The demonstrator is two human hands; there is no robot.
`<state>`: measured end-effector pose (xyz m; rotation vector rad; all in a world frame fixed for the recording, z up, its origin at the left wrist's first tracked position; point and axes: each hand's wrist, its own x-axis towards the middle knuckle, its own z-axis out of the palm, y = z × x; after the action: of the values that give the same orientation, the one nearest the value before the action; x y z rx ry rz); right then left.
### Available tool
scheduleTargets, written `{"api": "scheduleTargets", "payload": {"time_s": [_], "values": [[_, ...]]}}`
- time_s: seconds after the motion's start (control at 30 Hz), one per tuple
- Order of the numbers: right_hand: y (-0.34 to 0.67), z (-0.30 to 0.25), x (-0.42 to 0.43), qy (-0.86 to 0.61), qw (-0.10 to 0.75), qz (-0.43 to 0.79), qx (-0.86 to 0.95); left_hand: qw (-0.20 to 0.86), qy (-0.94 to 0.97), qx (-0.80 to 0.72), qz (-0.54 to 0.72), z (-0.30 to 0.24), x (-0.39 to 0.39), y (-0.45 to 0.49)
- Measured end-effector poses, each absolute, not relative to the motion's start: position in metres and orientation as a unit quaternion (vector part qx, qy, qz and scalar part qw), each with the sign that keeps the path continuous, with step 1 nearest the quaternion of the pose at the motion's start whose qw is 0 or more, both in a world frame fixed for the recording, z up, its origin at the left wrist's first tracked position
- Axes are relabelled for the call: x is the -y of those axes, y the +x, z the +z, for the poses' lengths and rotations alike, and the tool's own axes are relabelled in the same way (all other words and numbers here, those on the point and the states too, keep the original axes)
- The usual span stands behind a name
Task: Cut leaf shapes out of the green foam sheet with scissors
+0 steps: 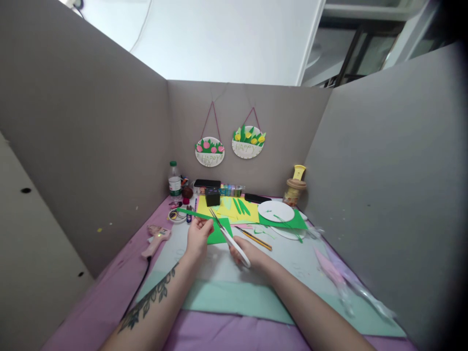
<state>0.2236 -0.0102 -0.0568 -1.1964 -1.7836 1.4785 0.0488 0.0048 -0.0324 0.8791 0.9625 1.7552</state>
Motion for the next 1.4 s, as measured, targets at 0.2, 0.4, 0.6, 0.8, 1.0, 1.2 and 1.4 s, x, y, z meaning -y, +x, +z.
{"api": "scheduleTargets", "payload": {"time_s": [0.2, 0.4, 0.6, 0.8, 1.0, 1.2, 1.4], "values": [[0.225, -0.052, 0.012, -0.448, 0.261, 0.528, 0.673, 0.464, 0.36, -0.391, 0.709, -0.033, -0.006, 0.048], [0.228, -0.046, 0.013, -0.435, 0.251, 0.496, 0.708, 0.466, 0.361, -0.392, 0.706, -0.033, -0.006, 0.047], [0.229, -0.045, 0.012, -0.439, 0.244, 0.493, 0.711, 0.459, 0.366, -0.396, 0.706, -0.034, -0.007, 0.047], [0.229, -0.039, 0.014, -0.442, 0.235, 0.479, 0.721, 0.467, 0.367, -0.384, 0.707, -0.036, -0.008, 0.046], [0.23, -0.032, 0.018, -0.435, 0.239, 0.47, 0.73, 0.467, 0.366, -0.39, 0.704, -0.035, -0.007, 0.046], [0.23, -0.03, 0.017, -0.432, 0.237, 0.468, 0.733, 0.466, 0.367, -0.391, 0.703, -0.038, -0.009, 0.045], [0.231, -0.028, 0.016, -0.439, 0.231, 0.464, 0.734, 0.473, 0.366, -0.384, 0.704, -0.04, -0.01, 0.044]]}}
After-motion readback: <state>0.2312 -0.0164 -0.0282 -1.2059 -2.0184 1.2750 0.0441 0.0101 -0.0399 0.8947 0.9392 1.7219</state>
